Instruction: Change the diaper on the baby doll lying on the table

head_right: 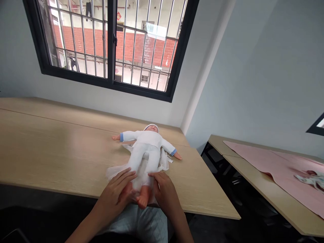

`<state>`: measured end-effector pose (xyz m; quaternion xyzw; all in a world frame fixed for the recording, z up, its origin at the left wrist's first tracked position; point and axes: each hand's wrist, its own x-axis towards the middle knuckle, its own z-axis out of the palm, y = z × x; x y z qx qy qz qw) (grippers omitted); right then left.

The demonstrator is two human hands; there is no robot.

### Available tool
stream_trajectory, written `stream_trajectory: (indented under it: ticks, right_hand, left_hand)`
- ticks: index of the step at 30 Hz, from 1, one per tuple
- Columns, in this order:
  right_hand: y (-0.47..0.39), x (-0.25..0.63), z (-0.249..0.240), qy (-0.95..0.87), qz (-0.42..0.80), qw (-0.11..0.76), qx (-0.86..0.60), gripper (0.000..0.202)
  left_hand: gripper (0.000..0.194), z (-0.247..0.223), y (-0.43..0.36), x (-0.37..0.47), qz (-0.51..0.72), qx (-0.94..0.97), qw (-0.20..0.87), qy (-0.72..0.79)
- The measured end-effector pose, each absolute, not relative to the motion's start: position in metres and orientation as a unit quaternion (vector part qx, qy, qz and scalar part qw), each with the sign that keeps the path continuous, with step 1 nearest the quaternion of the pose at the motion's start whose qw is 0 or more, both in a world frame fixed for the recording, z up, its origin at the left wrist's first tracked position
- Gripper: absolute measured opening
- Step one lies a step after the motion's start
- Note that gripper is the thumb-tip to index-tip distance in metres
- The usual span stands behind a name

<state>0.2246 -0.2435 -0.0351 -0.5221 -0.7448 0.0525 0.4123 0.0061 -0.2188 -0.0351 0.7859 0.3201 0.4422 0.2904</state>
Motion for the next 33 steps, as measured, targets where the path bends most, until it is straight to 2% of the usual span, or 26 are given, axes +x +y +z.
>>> stream_trajectory:
  ticks: [9, 12, 18, 23, 27, 33]
  right_hand:
    - [-0.23, 0.218, -0.025, -0.719, 0.066, 0.383, -0.576, 0.03]
    - [-0.229, 0.219, -0.026, -0.721, 0.065, 0.379, -0.577, 0.029]
    - [-0.236, 0.218, -0.03, -0.714, 0.061, 0.401, -0.571, 0.029]
    - [-0.237, 0.213, -0.027, -0.699, 0.073, 0.398, -0.59, 0.028]
    - [-0.237, 0.207, -0.024, -0.718, 0.057, 0.375, -0.584, 0.031]
    - [-0.245, 0.188, -0.024, -0.754, -0.017, 0.34, -0.562, 0.031]
  left_hand:
    - [0.071, -0.031, -0.221, 0.012, 0.403, 0.799, 0.274, 0.352]
    - [0.069, -0.025, -0.217, 0.012, 0.389, 0.809, 0.247, 0.364]
    - [0.054, -0.007, -0.208, 0.013, 0.366, 0.823, 0.219, 0.375]
    - [0.063, 0.005, -0.204, 0.015, 0.288, 0.843, 0.19, 0.413]
    - [0.071, -0.003, -0.211, 0.016, 0.265, 0.859, 0.151, 0.412]
    - [0.057, -0.025, -0.223, 0.009, 0.254, 0.883, 0.092, 0.383]
